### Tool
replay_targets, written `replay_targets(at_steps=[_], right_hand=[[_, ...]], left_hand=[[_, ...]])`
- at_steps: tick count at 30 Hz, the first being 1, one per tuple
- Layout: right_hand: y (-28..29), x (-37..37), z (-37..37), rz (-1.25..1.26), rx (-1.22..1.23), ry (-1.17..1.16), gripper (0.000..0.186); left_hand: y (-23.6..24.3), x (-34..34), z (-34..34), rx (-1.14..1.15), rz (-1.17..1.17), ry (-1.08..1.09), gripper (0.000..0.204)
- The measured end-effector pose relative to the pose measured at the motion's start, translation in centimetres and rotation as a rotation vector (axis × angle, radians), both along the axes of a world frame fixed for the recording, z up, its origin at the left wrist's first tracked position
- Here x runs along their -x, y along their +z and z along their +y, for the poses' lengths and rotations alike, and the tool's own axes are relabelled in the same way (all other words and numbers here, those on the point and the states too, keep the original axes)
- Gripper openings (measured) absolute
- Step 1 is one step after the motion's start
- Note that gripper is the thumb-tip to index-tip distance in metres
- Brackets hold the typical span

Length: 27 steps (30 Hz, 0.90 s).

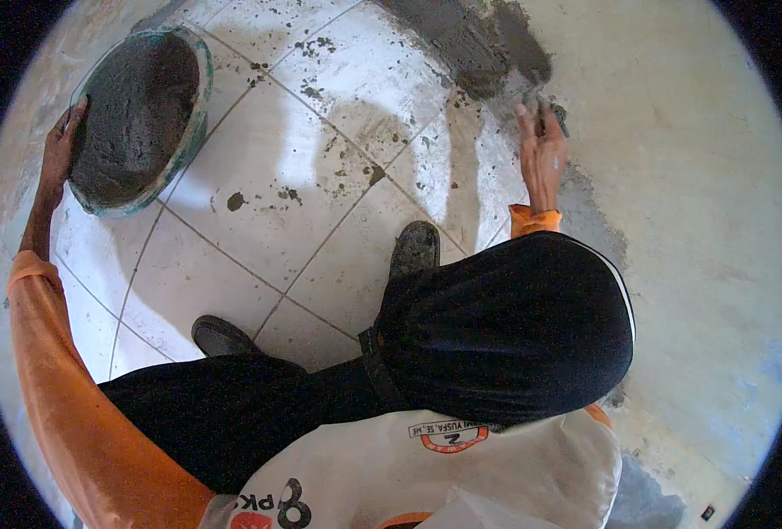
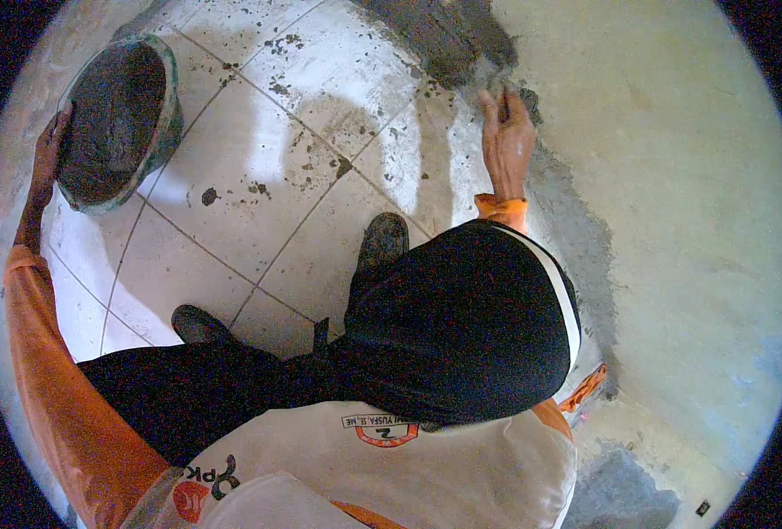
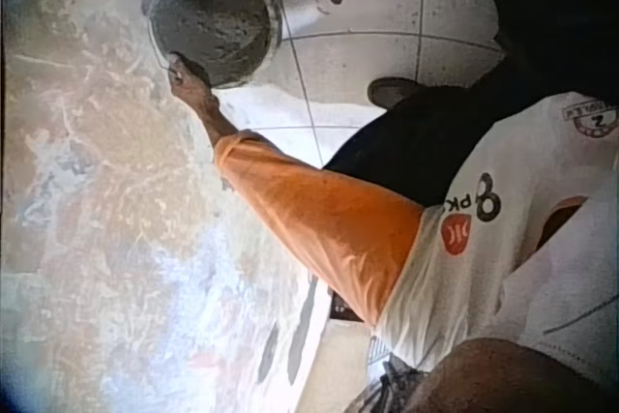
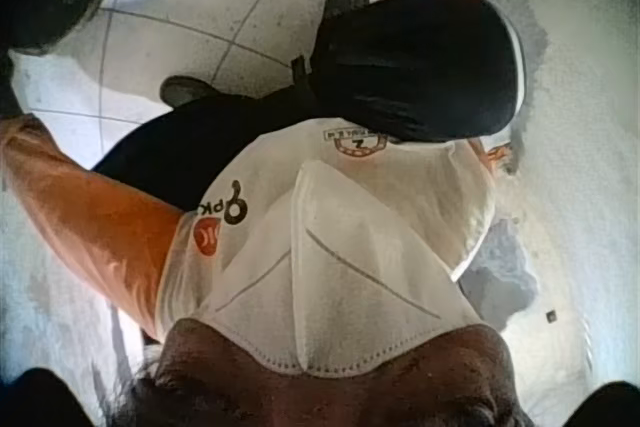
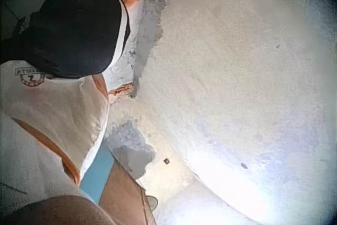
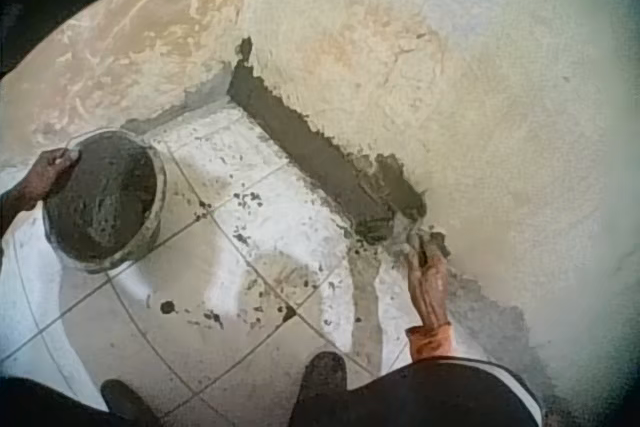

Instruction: Applying cement mortar to a wall edge and floor transition using a trowel.

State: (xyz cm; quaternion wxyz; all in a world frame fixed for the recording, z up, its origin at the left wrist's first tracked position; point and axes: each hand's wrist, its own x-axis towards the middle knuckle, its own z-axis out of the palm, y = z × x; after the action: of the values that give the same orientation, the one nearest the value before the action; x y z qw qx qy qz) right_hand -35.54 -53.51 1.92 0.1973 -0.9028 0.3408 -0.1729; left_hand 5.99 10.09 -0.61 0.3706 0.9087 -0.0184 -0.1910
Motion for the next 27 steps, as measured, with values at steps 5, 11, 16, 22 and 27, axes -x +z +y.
replay_targets(at_steps=[5, 11, 16, 22, 27], right_hand=[[-2.0, 1.9, 0.0, -0.165, 0.352, 0.019, 0.044], [-11.2, 0.1, 3.3, 0.195, 0.166, 0.154, 0.048], [-13.6, -3.5, 1.3, 0.2, 0.159, 0.044, 0.045], [-7.5, -3.7, -0.7, -0.002, 0.202, 0.122, 0.039], [-0.9, -1.8, 0.3, -0.113, -0.093, -0.02, 0.057]], left_hand=[[0.3, 0.1, -0.1, 0.035, -0.04, -0.007, 0.087], [-0.3, -0.6, 1.0, 0.037, -0.03, -0.009, 0.087], [-0.3, -0.6, 0.4, 0.018, -0.047, -0.038, 0.088], [0.6, 0.5, 0.8, 0.023, -0.011, -0.014, 0.087], [0.9, 0.3, -0.7, 0.046, 0.03, -0.021, 0.084]])
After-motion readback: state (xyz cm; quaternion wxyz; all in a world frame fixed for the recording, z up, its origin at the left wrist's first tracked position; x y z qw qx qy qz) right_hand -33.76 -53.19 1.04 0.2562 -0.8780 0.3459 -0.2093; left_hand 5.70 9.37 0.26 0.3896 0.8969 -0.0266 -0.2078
